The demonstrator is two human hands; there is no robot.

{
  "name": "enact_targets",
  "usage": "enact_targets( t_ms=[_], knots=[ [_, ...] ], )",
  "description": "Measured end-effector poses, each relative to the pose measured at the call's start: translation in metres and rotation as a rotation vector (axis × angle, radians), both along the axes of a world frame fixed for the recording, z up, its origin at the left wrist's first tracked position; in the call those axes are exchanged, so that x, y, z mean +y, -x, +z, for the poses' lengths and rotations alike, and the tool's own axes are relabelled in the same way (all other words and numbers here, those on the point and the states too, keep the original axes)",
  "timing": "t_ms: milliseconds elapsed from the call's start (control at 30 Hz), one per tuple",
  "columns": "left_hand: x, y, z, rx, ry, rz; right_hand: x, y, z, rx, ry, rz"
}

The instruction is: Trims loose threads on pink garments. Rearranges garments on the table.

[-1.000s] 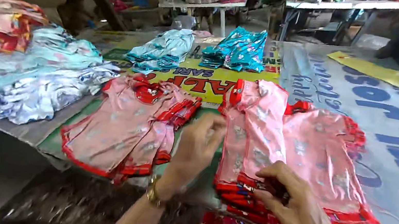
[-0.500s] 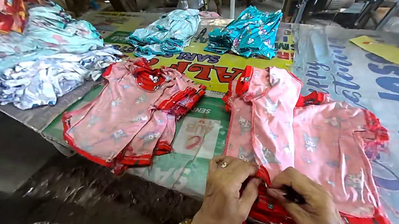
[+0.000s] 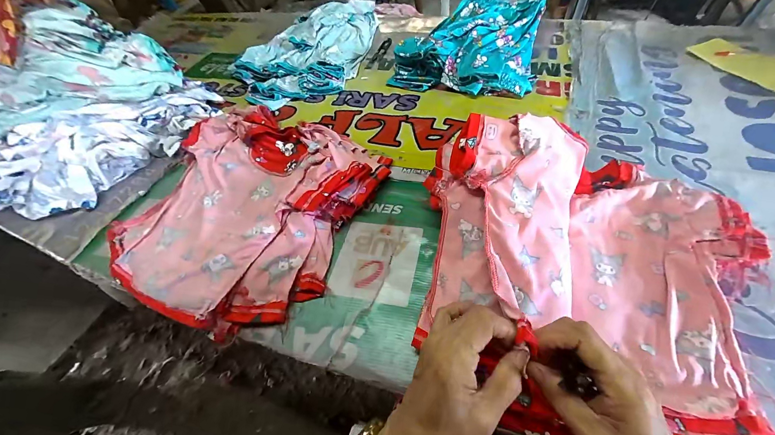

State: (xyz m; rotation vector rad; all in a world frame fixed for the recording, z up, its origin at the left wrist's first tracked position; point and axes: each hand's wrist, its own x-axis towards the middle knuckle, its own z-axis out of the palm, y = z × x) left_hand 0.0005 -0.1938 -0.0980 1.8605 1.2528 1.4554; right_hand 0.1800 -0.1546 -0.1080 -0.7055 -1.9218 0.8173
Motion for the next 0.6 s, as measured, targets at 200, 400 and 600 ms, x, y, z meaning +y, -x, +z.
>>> enact_targets(
  t_ms=[200, 400, 600],
  knots=[
    [-0.006, 0.024, 0.0, 0.089, -0.218, 0.087, -0.004, -0.016, 0.011, -0.088, -0.184, -0.129],
    [-0.025, 0.072, 0.004, 0.765, -0.382, 0.054, -0.024, -0.015, 0.013, -0.506, -0.392, -0.124],
    [-0.028, 0.076, -0.01, 0.991, -0.439, 0.021, -0.024, -0.023, 0.034, -0.281, -0.129, 0.008]
  ],
)
